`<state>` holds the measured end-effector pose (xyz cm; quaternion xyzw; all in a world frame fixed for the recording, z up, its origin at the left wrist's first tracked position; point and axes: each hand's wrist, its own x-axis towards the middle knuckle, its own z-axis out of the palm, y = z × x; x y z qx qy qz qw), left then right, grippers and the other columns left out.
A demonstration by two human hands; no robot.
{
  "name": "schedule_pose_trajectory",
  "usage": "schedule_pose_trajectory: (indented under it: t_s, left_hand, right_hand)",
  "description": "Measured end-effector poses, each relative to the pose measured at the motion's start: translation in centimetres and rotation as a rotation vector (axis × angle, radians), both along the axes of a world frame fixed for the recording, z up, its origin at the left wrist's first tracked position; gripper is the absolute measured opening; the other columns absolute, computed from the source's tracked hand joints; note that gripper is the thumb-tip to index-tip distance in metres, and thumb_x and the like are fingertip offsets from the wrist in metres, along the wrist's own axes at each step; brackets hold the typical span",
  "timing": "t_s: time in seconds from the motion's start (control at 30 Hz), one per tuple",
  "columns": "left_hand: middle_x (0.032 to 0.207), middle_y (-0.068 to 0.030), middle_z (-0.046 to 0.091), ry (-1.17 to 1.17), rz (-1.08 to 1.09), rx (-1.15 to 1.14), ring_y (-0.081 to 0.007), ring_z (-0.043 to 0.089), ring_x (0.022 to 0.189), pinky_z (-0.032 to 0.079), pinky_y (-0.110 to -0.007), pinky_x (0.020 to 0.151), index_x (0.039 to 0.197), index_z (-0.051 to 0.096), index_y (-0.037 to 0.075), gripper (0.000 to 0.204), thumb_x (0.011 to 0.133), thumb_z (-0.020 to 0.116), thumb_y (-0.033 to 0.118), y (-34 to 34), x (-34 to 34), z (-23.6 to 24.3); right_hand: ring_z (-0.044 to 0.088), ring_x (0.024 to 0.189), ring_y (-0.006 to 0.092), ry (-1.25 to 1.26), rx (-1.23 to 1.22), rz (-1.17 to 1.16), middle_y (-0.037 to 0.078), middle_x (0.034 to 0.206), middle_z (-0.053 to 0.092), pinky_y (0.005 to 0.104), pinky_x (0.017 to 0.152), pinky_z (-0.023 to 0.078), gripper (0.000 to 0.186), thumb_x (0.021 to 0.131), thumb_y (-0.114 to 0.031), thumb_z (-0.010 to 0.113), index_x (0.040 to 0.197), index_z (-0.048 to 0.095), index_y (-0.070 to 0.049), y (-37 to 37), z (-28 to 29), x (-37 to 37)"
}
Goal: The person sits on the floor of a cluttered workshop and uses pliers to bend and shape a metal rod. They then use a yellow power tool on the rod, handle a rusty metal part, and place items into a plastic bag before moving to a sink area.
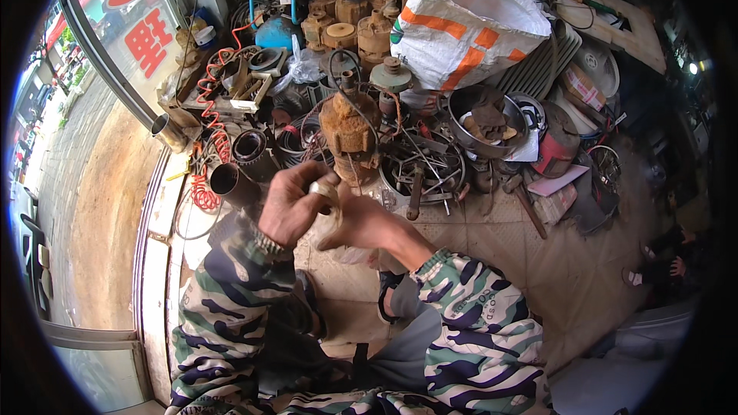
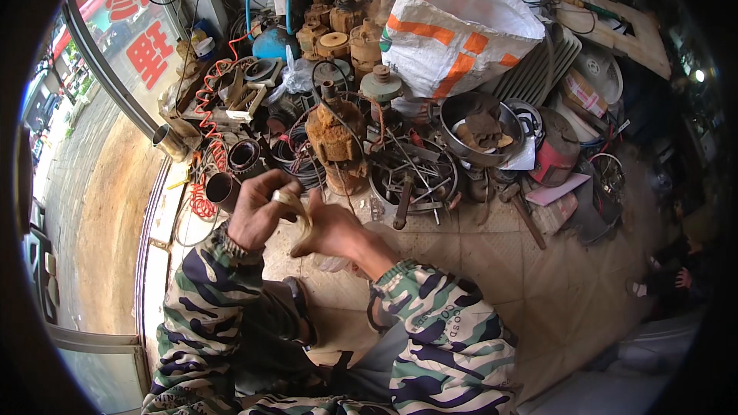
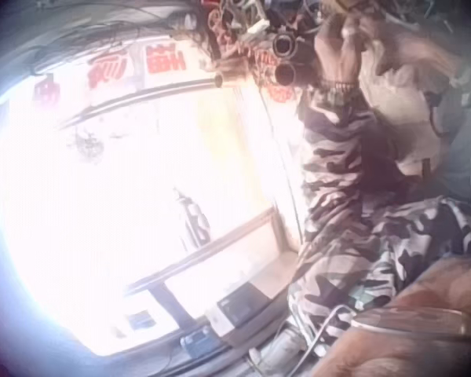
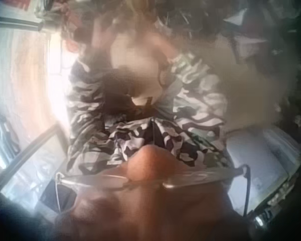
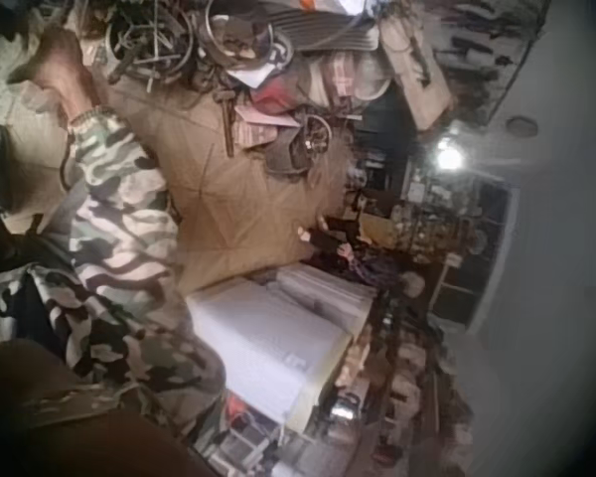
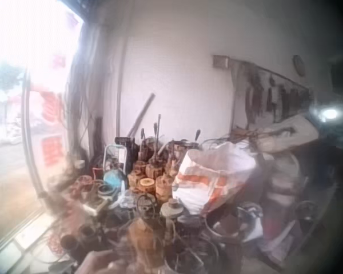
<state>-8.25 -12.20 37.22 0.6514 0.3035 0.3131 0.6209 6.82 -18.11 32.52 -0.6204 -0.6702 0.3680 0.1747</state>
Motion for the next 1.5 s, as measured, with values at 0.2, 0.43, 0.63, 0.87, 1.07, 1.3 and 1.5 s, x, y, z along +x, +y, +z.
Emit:
schedule_pose_trajectory:
  t_s: [0.2, 0.43, 0.63, 0.87, 1.07, 1.3, 1.5]
  left_hand:
    - [0.102, -0.0056, 0.063, 0.088, -0.435, 0.4, -0.016, 0.061, 0.098, 0.05, -0.03, 0.084, 0.105, 0.062, 0.001, 0.021, 0.084, 0.063, -0.001, -0.4, -2.1, -0.4]
    - [0.103, -0.0154, 0.064, 0.3, -0.393, 0.34, -0.0218, 0.065, 0.089, 0.053, -0.032, 0.073, 0.12, 0.058, 0.0, 0.037, 0.091, 0.068, 0.022, 0.2, -5.2, -1.0]
    - [0.071, 0.0004, 0.063, 0.234, -0.254, 0.009, -0.0059, 0.052, 0.064, 0.045, -0.025, 0.058, 0.094, 0.068, -0.001, 0.02, 0.088, 0.072, 0.017, 0.2, -7.9, -1.0]
    - [0.134, -0.0143, 0.052, 0.145, -0.335, 0.021, -0.0239, 0.047, 0.126, 0.047, -0.039, 0.1, 0.142, 0.036, 0.004, 0.082, 0.075, 0.083, 0.015, -0.2, -5.8, -3.1]
    - [0.101, -0.009, 0.067, 0.109, -0.553, 0.015, -0.0144, 0.062, 0.091, 0.05, -0.03, 0.08, 0.11, 0.063, 0.0, 0.027, 0.084, 0.069, 0.005, 1.0, -5.6, -6.9]
    - [0.081, 0.001, 0.061, 0.301, -0.506, -0.162, -0.007, 0.051, 0.073, 0.044, -0.025, 0.066, 0.108, 0.063, 0.0, 0.021, 0.09, 0.063, 0.012, 1.2, -5.8, -2.0]
    - [0.082, -0.0022, 0.059, -0.049, -0.441, -0.413, -0.0094, 0.05, 0.074, 0.043, -0.027, 0.067, 0.103, 0.062, -0.001, 0.072, 0.099, 0.029, 0.062, 0.5, -6.5, -3.5]
  right_hand:
    - [0.063, 0.103, 0.0323, 0.279, 0.214, 0.048, 0.017, 0.109, 0.067, 0.0399, 0.084, 0.051, 0.036, 0.09, -0.034, 0.055, 0.113, 0.061, -0.008, -0.4, -7.4, -2.7]
    - [0.059, 0.079, 0.0379, 0.491, 0.224, 0.08, 0.019, 0.08, 0.062, 0.042, 0.068, 0.046, 0.033, 0.1, -0.031, 0.048, 0.102, 0.058, 0.0, -2.5, -2.0, -1.9]
    - [0.051, 0.067, 0.0161, 0.761, -0.062, 0.024, 0.005, 0.069, 0.055, 0.0343, 0.06, 0.043, 0.05, 0.102, -0.043, 0.045, 0.098, 0.061, 0.004, -2.2, -0.2, -1.9]
    - [0.046, 0.057, 0.0041, 0.967, -0.263, -0.206, -0.002, 0.067, 0.052, 0.0217, 0.049, 0.037, 0.047, 0.101, -0.046, 0.047, 0.102, 0.065, -0.003, -2.5, 2.3, -1.0]
    - [0.05, 0.062, 0.0081, 0.585, -0.102, 0.102, -0.001, 0.068, 0.057, 0.0258, 0.054, 0.042, 0.042, 0.098, -0.039, 0.056, 0.088, 0.068, 0.0, -2.0, 4.9, 0.4]
    - [0.064, 0.065, 0.027, -0.153, 0.682, 0.154, 0.013, 0.083, 0.062, 0.0317, 0.056, 0.049, 0.014, 0.077, -0.001, 0.063, 0.09, 0.061, 0.001, -2.9, 2.5, 0.0]
    - [0.059, 0.062, 0.0216, -0.313, 1.24, 0.103, 0.014, 0.085, 0.058, 0.0311, 0.053, 0.05, 0.017, 0.074, -0.003, 0.063, 0.088, 0.055, -0.001, -2.1, 3.1, -1.6]
